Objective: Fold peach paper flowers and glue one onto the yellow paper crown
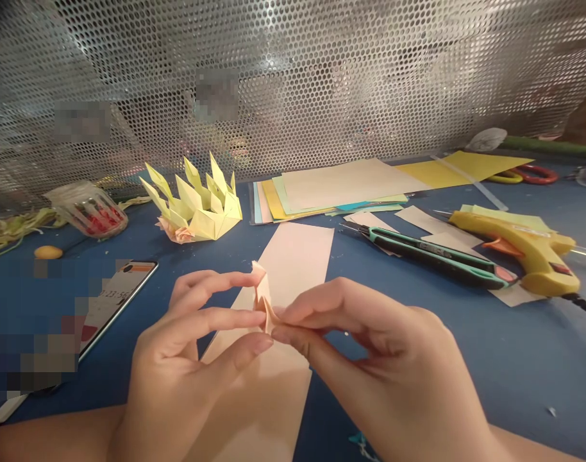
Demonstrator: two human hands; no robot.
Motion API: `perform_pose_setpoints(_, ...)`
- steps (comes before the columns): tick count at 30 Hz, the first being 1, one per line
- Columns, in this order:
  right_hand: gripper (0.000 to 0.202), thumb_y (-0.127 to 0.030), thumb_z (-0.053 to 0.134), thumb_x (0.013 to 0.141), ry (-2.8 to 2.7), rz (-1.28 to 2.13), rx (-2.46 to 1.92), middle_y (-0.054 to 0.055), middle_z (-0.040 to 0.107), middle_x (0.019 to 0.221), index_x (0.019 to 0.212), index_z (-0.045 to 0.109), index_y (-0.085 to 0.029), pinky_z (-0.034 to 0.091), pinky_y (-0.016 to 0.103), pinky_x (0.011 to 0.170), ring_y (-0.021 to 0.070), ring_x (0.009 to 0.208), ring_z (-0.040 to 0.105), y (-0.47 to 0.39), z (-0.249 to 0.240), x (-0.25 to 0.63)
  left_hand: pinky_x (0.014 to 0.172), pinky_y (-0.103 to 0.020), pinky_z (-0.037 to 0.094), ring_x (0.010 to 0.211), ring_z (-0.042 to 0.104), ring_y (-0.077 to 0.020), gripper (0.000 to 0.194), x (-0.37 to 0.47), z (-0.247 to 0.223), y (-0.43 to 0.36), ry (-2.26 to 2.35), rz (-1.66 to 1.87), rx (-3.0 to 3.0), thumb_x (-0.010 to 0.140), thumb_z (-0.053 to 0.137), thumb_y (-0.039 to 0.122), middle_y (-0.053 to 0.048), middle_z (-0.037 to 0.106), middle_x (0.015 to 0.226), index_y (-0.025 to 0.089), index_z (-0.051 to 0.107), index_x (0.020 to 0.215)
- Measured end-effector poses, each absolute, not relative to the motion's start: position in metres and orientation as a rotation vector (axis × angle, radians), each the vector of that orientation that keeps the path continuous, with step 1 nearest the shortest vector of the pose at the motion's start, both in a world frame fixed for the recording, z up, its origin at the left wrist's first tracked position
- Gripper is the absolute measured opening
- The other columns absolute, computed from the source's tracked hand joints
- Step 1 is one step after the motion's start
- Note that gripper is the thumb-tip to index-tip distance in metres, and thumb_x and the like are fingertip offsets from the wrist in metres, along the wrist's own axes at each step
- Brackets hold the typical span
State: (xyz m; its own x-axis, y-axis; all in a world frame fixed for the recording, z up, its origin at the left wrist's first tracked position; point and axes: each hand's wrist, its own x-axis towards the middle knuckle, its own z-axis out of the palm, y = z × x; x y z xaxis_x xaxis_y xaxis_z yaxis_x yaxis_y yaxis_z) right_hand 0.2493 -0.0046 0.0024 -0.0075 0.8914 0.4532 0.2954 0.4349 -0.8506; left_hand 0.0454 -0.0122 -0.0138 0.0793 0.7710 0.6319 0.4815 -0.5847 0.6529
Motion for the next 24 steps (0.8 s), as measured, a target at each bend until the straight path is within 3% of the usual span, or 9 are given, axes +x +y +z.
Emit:
perform_pose_setpoints(6, 0.007, -0.035, 0.081, 0.095, -1.792, 0.344, -0.993, -0.015, 0.085, 0.083, 0.091, 0.081, -0.041, 0.059, 0.008, 0.057, 0.0112, 0.064, 0.081, -0.0035, 0.0014, 0.2548, 0.107, -0.026, 0.054, 0.114, 0.066, -0.0153, 0.016, 0.0480, -0.0138, -0.0129, 1.201, 1.536, 2.061, 0.093, 0.087, 0.018, 0.004, 0.079, 0.119, 0.034, 0.084, 0.094)
perform_pose_setpoints(12, 0.009, -0.040, 0.083, 0.095, -1.797, 0.287, -0.998, -0.013, 0.086, 0.090, 0.102, 0.079, -0.043, 0.063, 0.015, 0.057, 0.0140, 0.069, 0.082, -0.0049, -0.0056, 0.2577, 0.103, -0.025, 0.056, 0.109, 0.069, -0.0143, 0.018, 0.0504, -0.0147, -0.0125, 1.230, 1.555, 1.988, 0.094, 0.083, 0.015, 0.002, 0.072, 0.107, 0.032, 0.080, 0.089)
perform_pose_setpoints(15, 0.010, -0.044, 0.087, 0.090, -1.703, 0.342, -1.062, -0.013, 0.085, 0.087, 0.097, 0.080, -0.044, 0.063, 0.015, 0.062, 0.0138, 0.073, 0.082, -0.0070, -0.0055, 0.2550, 0.102, -0.027, 0.057, 0.107, 0.069, -0.0155, 0.018, 0.0509, -0.0138, -0.0127, 1.234, 1.565, 2.010, 0.092, 0.084, 0.014, 0.001, 0.071, 0.106, 0.030, 0.080, 0.087)
perform_pose_setpoints(19, 0.016, -0.045, 0.088, 0.089, -1.621, 0.436, -1.099, -0.009, 0.084, 0.082, 0.080, 0.076, -0.037, 0.063, 0.017, 0.060, 0.0168, 0.075, 0.083, -0.0095, -0.0044, 0.2536, 0.098, -0.031, 0.060, 0.102, 0.071, -0.0183, 0.018, 0.0516, -0.0105, -0.0132, 1.257, 1.585, 2.042, 0.089, 0.084, 0.011, -0.002, 0.072, 0.104, 0.028, 0.080, 0.084)
perform_pose_setpoints(24, 0.024, -0.028, 0.084, 0.092, -1.726, 0.519, -0.953, -0.005, 0.081, 0.077, 0.076, 0.066, -0.030, 0.067, 0.022, 0.065, 0.0204, 0.075, 0.084, -0.0075, -0.0014, 0.2551, 0.092, -0.031, 0.062, 0.096, 0.073, -0.0184, 0.019, 0.0550, -0.0059, -0.0126, 1.249, 1.621, 2.024, 0.084, 0.085, 0.009, -0.002, 0.072, 0.099, 0.027, 0.082, 0.078)
